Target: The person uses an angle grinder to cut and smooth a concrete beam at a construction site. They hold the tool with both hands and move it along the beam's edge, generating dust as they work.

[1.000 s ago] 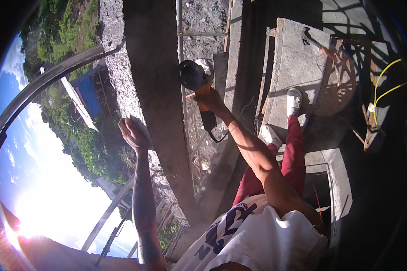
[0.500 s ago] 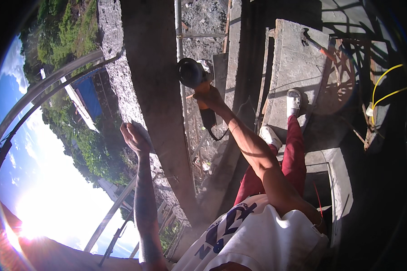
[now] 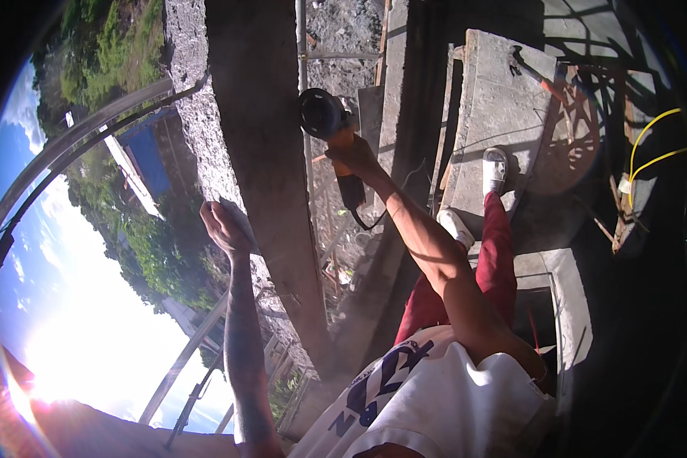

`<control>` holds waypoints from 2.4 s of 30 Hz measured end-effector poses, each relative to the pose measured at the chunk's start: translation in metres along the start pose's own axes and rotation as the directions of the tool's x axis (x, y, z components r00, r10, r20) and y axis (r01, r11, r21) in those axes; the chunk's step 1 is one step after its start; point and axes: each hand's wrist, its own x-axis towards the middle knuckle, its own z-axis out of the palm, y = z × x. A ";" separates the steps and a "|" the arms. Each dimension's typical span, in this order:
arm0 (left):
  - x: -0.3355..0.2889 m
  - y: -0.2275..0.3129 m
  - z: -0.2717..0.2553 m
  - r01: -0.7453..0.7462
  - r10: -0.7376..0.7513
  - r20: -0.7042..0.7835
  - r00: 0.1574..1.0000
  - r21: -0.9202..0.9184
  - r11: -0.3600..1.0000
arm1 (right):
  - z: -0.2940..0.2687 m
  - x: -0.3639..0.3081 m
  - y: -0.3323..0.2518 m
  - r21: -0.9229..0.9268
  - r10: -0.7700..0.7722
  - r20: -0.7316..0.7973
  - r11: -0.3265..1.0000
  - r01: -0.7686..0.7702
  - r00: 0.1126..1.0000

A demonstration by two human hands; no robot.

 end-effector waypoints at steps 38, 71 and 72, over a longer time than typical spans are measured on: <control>0.003 -0.006 0.006 0.029 -0.028 -0.051 0.998 0.012 1.000 | 0.049 -0.078 0.095 0.033 -0.041 0.006 0.999 0.041 0.999; 0.003 -0.007 0.006 0.042 -0.041 -0.042 0.998 0.008 0.999 | 0.064 -0.085 0.104 0.139 -0.087 0.036 0.987 0.081 0.996; 0.003 -0.007 0.005 0.045 -0.045 -0.040 0.998 0.005 0.999 | 0.064 -0.084 0.106 0.145 -0.091 0.044 0.986 0.084 0.995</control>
